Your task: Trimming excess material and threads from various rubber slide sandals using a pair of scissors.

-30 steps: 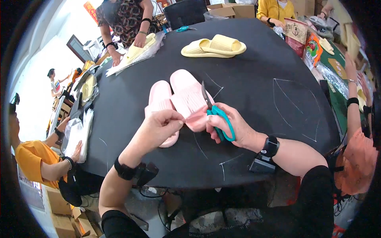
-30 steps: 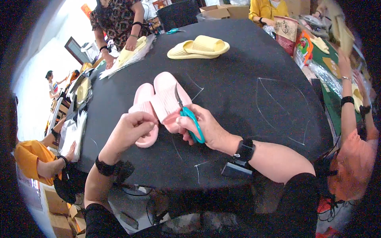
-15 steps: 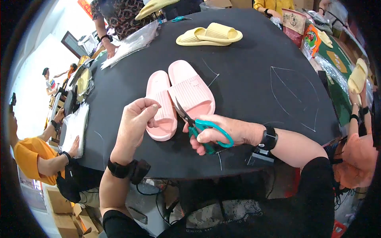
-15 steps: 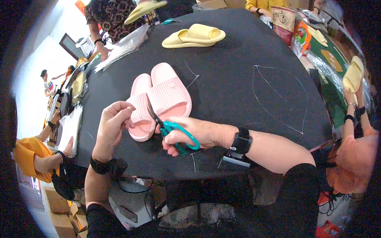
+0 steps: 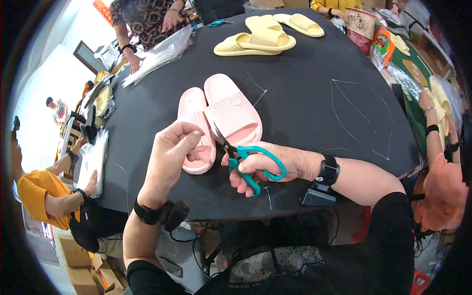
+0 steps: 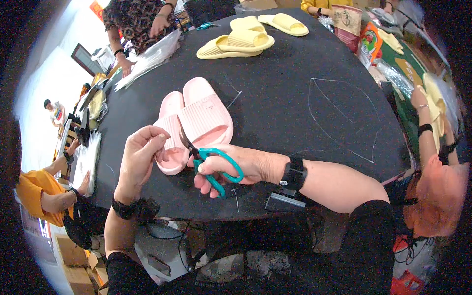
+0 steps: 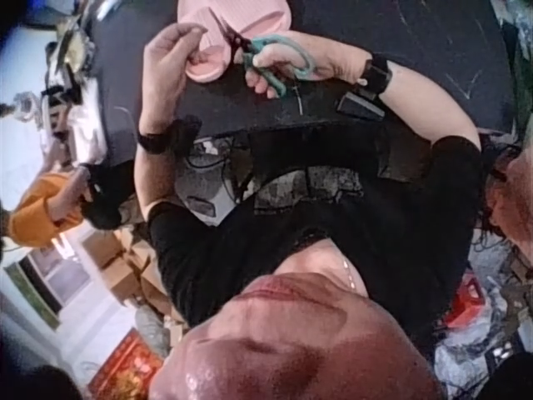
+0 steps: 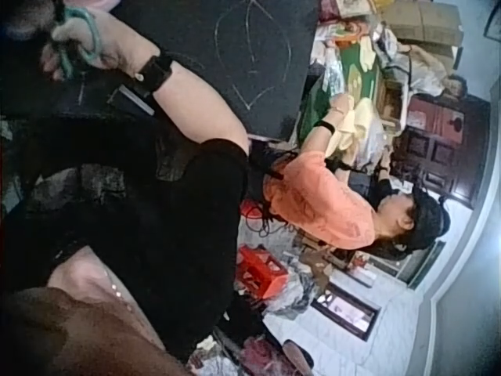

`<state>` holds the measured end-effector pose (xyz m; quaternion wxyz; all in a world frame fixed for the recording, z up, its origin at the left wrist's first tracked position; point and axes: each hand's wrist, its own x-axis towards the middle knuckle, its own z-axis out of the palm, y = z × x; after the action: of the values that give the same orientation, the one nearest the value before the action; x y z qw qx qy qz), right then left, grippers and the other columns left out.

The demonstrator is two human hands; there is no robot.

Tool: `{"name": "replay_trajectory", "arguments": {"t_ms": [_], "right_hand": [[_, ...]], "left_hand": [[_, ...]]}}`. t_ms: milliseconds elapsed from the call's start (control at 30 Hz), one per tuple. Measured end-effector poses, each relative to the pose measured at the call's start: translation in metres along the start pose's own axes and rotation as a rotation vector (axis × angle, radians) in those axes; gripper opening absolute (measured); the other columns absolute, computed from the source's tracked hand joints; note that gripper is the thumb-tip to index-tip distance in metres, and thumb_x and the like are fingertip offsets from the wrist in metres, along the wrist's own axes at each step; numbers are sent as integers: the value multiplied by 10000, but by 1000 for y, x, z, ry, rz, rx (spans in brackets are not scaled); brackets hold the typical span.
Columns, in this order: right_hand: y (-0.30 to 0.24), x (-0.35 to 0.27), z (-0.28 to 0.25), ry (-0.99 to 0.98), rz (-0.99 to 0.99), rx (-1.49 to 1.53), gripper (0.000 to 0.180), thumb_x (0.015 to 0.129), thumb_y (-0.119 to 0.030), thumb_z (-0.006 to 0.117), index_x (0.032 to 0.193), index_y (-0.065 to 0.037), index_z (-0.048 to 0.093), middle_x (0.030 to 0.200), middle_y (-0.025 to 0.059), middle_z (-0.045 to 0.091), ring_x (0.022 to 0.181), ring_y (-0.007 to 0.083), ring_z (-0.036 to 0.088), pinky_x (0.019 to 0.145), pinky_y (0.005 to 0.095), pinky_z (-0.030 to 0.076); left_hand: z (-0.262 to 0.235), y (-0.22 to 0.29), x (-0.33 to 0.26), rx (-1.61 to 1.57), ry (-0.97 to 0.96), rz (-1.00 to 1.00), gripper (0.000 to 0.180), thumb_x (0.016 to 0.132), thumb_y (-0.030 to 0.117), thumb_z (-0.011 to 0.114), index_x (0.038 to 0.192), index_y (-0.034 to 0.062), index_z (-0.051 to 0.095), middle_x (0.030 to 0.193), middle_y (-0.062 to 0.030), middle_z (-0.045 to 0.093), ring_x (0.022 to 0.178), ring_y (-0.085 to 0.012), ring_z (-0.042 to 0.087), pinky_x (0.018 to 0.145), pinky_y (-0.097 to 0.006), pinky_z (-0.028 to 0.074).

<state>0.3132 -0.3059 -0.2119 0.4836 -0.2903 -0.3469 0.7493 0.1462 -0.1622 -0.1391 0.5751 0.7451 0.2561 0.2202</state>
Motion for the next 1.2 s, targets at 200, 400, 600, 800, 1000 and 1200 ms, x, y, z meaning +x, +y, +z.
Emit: {"name": "replay_trajectory", "arguments": {"t_ms": [200,400,600,800,1000,1200], "right_hand": [[1,1,-3,57,-99,-32,398,878,-208,550,1189,6,423,809,108,600,607,163,606,514,284,517],[0,1,1,94,-124,-70,343,870,-219,561,1117,-6,458,719,66,577,526,128,560,442,251,465],[-3,1,0,149,-136,-60,308,852,-194,564,1078,-9,468,703,65,566,504,122,546,432,247,456],[-9,1,4,164,-91,-98,351,834,-172,534,1140,-19,460,717,35,543,544,86,521,464,229,432],[-5,6,-2,187,-160,-69,293,832,-177,568,1058,-16,473,694,65,556,498,123,539,420,243,442],[-4,3,-2,177,-142,-68,288,824,-165,572,1055,-20,478,689,66,556,500,123,540,419,242,442]], "left_hand": [[-2,0,-3,84,15,7,115,887,56,557,910,-47,602,650,5,523,521,-45,465,502,-188,423],[-19,-5,-8,-20,44,28,124,879,55,569,919,-53,612,678,6,547,560,-39,478,517,-190,398],[-37,-2,-28,13,74,58,110,868,16,536,904,-51,616,700,-29,583,548,-56,498,509,-194,405],[-17,12,-67,364,-161,-111,62,821,20,602,851,-7,650,690,-20,608,606,-64,551,545,-206,439],[-24,37,-86,330,-90,32,56,789,-17,599,820,-14,646,660,-47,607,579,-71,551,521,-215,421],[-40,47,-120,346,81,156,81,718,6,568,768,-38,614,593,-90,593,491,-111,536,468,-224,409]]}}
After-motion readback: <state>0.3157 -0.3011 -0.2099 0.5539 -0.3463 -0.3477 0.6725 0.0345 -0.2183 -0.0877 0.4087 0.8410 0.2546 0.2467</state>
